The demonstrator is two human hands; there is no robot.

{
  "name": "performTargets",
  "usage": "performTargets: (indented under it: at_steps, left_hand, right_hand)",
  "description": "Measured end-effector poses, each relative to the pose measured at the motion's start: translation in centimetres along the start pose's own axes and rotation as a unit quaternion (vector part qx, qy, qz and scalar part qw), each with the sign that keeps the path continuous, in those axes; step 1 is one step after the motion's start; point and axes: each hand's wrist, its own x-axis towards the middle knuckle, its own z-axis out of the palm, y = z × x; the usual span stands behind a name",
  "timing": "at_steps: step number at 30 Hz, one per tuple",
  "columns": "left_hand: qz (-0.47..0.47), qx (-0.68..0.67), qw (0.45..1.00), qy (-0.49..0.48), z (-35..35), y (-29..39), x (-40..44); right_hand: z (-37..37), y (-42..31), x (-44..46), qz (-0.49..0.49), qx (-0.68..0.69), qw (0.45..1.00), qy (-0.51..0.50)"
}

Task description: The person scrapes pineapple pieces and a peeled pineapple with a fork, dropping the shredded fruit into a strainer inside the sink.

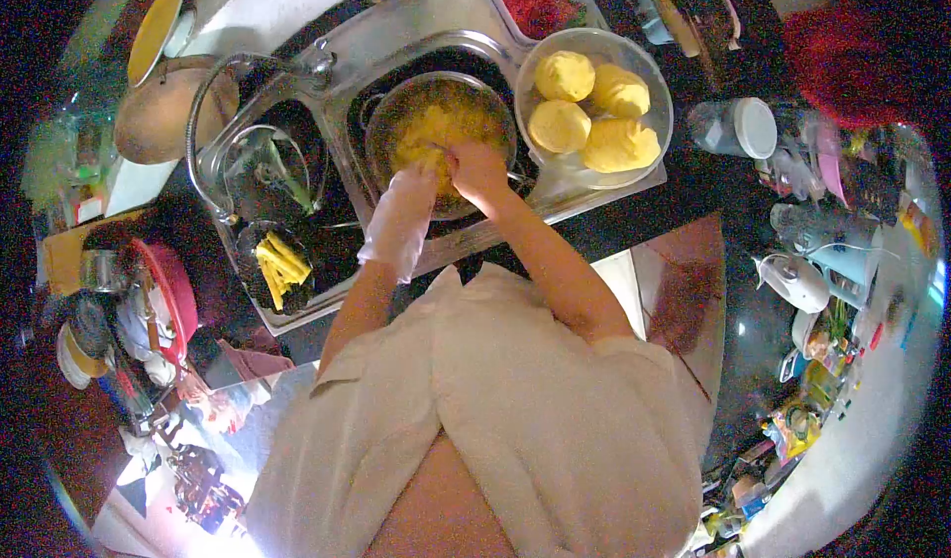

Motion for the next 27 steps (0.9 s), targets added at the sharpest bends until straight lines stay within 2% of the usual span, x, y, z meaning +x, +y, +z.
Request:
performTargets:
  at_steps: [2, 4, 5, 6, 7, 8, 9, 10, 11, 12, 13, 14, 15, 16, 17, 18, 20, 21, 22, 23, 24, 26, 27]
  left_hand:
    - [-0.014, 0.039, 0.999, -0.008, 0.0, -0.2, -0.7]
    - [-0.096, -0.164, 0.982, 0.023, 0.2, -0.6, -1.9]
    - [-0.097, -0.164, 0.981, 0.023, -0.5, -0.7, -2.0]
    - [-0.196, -0.487, 0.850, 0.044, -1.2, -1.0, -1.9]
    - [-0.270, -0.746, 0.606, 0.058, -1.8, -1.2, -1.9]
    - [-0.272, -0.746, 0.605, 0.055, -1.6, -1.4, -2.1]
    - [-0.282, -0.782, 0.555, 0.037, -1.3, -1.9, -1.9]
    - [-0.290, -0.814, 0.503, 0.019, -1.1, -2.1, -1.9]
    - [-0.350, -0.797, 0.492, -0.019, -2.4, -2.2, -1.7]
    - [-0.350, -0.797, 0.493, -0.016, -3.7, -1.9, -1.3]
    - [-0.391, -0.818, 0.422, 0.006, -4.8, -1.4, -1.1]
    - [-0.430, -0.832, 0.348, 0.026, -5.3, -1.1, -1.2]
    - [-0.430, -0.832, 0.349, 0.026, -5.0, -1.2, -1.4]
    - [-0.402, -0.831, 0.385, 0.006, -4.3, -1.3, -1.7]
    - [-0.372, -0.827, 0.420, -0.016, -3.6, -1.2, -1.8]
    - [-0.371, -0.828, 0.421, -0.017, -2.8, -1.0, -1.5]
    - [-0.421, -0.848, 0.322, 0.001, -2.0, -0.7, -0.8]
    - [-0.420, -0.848, 0.324, 0.006, -2.1, -0.9, -1.0]
    - [-0.399, -0.870, 0.290, -0.016, -2.2, -1.1, -1.3]
    - [-0.377, -0.889, 0.255, -0.040, -2.3, -1.0, -1.6]
    - [-0.376, -0.890, 0.255, -0.038, -1.9, -0.9, -1.6]
    - [-0.395, -0.899, 0.189, 0.026, -0.8, -0.6, -1.9]
    - [-0.394, -0.899, 0.187, 0.029, -0.8, -0.6, -2.2]
  right_hand:
    - [-0.3, 0.0, -0.3, 0.030, 0.006, 1.000, -0.005]
    - [-0.6, 0.1, -0.4, 0.056, 0.011, 0.998, -0.024]
    - [-0.7, 0.1, -0.5, 0.065, 0.083, 0.994, 0.012]
    - [-0.8, 0.2, -0.5, 0.075, 0.154, 0.984, 0.051]
    - [-1.2, 0.5, -0.5, 0.076, 0.155, 0.984, 0.051]
    - [-2.1, 0.5, -0.6, 0.115, 0.198, 0.973, -0.006]
    - [-2.7, 0.6, -0.7, 0.151, 0.239, 0.957, -0.062]
    - [-2.8, 0.8, -0.9, 0.151, 0.238, 0.957, -0.066]
    - [-2.7, 1.0, -1.1, 0.146, 0.221, 0.962, -0.067]
    - [-2.8, 1.0, -1.0, 0.139, 0.204, 0.967, -0.066]
    - [-2.5, 0.6, -1.3, 0.137, 0.206, 0.967, -0.067]
    - [-2.2, -0.4, -1.9, 0.104, 0.273, 0.956, -0.031]
    - [-2.2, -1.4, -2.1, 0.070, 0.338, 0.939, 0.006]
    - [-2.3, -2.3, -2.3, 0.070, 0.338, 0.938, 0.007]
    - [-2.6, -3.5, -2.4, 0.004, 0.245, 0.969, 0.021]
    - [-2.7, -4.2, -2.6, -0.063, 0.147, 0.987, 0.035]
    - [-1.7, -4.1, -2.2, -0.084, 0.149, 0.984, 0.046]
    - [-1.3, -4.1, -1.9, -0.081, 0.095, 0.992, 0.028]
    - [-1.0, -4.0, -1.8, -0.073, 0.039, 0.997, 0.009]
    - [-1.0, -4.2, -1.9, -0.073, 0.038, 0.997, 0.008]
    - [-1.0, -4.3, -1.8, -0.081, 0.007, 0.997, -0.001]
    - [-0.2, -4.3, -1.7, -0.092, -0.023, 0.995, -0.013]
    - [1.0, -3.5, -1.3, -0.096, -0.043, 0.994, -0.004]
